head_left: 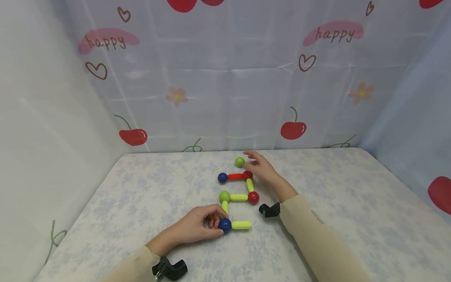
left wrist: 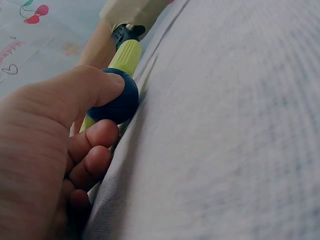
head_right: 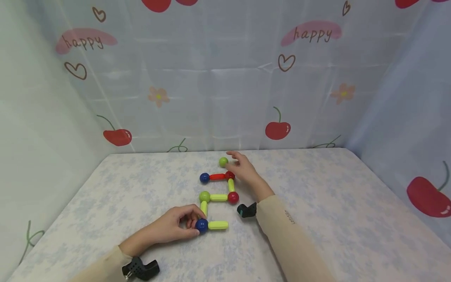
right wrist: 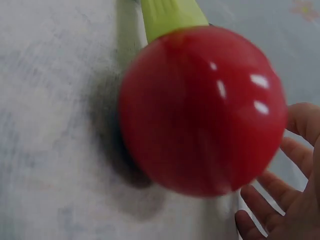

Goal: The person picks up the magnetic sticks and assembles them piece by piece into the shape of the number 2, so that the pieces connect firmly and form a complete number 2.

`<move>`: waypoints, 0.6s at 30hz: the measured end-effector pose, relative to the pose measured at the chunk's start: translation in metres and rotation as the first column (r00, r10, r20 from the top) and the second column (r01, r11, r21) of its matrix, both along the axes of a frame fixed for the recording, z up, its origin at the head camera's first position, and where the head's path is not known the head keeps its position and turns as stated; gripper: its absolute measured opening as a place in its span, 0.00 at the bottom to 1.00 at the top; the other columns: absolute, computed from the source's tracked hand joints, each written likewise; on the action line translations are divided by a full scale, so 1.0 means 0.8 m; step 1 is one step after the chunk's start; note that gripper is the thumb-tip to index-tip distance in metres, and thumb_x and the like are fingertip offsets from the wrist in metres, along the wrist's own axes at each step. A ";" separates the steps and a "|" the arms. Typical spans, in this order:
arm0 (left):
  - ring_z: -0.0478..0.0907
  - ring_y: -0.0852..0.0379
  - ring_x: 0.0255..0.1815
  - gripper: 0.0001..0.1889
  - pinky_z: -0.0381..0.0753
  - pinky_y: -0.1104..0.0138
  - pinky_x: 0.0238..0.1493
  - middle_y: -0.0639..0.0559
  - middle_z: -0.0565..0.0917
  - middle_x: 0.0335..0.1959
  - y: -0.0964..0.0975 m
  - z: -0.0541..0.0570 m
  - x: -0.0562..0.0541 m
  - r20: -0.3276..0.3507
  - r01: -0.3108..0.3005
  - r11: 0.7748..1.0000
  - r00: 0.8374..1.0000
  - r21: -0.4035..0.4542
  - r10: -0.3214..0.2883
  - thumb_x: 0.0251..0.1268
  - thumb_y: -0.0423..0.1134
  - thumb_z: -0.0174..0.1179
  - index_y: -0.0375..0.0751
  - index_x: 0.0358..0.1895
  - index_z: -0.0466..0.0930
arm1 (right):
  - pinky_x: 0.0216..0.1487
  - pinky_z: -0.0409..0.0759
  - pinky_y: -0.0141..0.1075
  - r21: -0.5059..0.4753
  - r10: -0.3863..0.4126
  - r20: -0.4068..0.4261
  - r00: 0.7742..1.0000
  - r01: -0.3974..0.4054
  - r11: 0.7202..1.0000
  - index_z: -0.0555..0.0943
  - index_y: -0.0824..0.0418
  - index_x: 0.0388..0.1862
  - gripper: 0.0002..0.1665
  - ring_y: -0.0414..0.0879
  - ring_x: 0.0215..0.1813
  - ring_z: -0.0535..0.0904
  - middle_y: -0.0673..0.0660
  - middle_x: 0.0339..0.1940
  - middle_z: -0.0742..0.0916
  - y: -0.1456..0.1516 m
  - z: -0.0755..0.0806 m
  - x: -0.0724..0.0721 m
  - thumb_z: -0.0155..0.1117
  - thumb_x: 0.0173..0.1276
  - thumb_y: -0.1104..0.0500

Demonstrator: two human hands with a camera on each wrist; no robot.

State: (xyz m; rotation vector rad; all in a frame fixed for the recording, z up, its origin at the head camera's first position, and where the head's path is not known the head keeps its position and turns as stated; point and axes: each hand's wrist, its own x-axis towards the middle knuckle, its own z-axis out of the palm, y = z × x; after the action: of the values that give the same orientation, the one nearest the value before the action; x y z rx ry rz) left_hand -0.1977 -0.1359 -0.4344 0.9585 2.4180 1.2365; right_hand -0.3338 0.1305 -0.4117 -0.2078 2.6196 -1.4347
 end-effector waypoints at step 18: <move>0.74 0.67 0.31 0.16 0.75 0.72 0.36 0.63 0.79 0.30 0.001 0.000 -0.001 -0.021 0.005 1.000 1.000 0.013 -0.005 0.63 0.45 0.69 0.65 0.51 0.78 | 0.68 0.73 0.52 0.135 -0.085 -0.080 0.993 0.096 0.986 0.78 0.50 0.61 0.22 0.55 0.66 0.76 0.59 0.64 0.82 -0.022 -0.014 -0.018 0.64 0.71 0.49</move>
State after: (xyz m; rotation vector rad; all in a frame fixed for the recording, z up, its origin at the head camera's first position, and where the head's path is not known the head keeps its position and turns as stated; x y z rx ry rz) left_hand -0.1984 -0.1354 -0.4347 0.9852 2.4245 1.2480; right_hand -0.3480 0.1130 -0.4230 -0.1296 2.8101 -1.2868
